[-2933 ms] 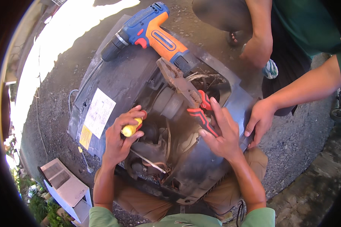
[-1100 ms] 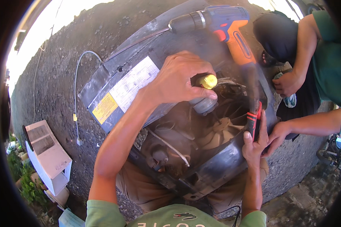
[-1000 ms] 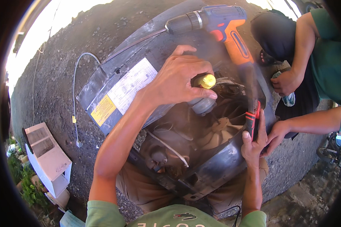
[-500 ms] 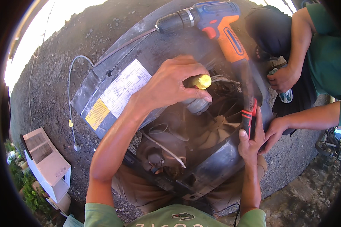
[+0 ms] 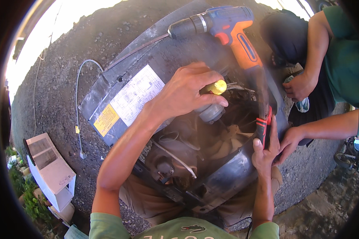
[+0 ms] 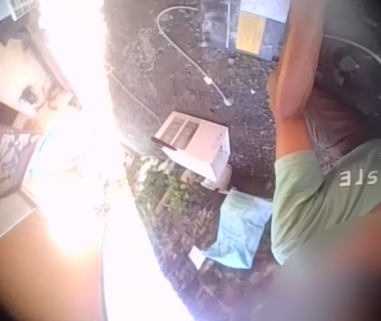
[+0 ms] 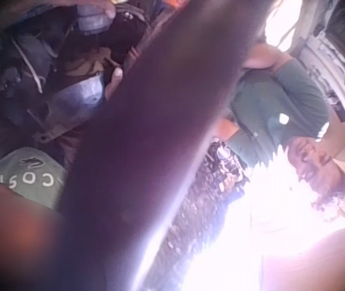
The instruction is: The person uses a screwdriver and pliers to remove screws and clips from the casing of a small appliance, then removes the cover to expose the internal fan and motor. A cordless drill is also used briefly to remove additional fasteners.
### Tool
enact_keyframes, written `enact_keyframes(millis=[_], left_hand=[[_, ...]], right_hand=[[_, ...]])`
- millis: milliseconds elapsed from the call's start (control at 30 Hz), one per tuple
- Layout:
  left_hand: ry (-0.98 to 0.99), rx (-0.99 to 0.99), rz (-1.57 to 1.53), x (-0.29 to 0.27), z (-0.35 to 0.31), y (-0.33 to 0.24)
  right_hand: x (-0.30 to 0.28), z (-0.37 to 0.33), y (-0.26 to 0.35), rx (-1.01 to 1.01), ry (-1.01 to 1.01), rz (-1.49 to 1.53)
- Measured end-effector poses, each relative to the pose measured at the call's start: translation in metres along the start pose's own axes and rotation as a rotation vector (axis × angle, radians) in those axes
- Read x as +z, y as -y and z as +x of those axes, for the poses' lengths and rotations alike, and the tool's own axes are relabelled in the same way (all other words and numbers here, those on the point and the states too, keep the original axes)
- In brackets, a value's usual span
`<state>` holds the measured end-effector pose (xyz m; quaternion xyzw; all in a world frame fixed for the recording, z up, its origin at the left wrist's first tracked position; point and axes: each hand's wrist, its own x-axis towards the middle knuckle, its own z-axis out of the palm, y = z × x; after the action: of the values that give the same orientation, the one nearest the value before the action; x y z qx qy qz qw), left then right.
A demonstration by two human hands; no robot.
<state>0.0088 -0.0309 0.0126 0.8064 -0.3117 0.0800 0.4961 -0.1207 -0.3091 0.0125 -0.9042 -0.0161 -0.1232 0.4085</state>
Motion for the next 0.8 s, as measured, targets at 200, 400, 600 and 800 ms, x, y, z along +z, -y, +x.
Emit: enact_keyframes(millis=[200, 400, 600, 800], left_hand=[[-0.015, 0.043, -0.057, 0.000, -0.001, 0.001], [0.026, 0.054, -0.089, -0.001, -0.003, 0.004], [0.107, 0.031, -0.145, -0.005, -0.003, 0.002], [0.168, 0.073, -0.217, -0.010, -0.004, -0.001]], right_hand=[[-0.001, 0.000, 0.001, 0.028, 0.015, 0.002], [-0.002, -0.003, -0.004, 0.043, 0.027, -0.013], [-0.002, -0.001, -0.007, -0.040, 0.014, -0.052], [-0.006, -0.002, -0.002, 0.047, 0.069, 0.031]])
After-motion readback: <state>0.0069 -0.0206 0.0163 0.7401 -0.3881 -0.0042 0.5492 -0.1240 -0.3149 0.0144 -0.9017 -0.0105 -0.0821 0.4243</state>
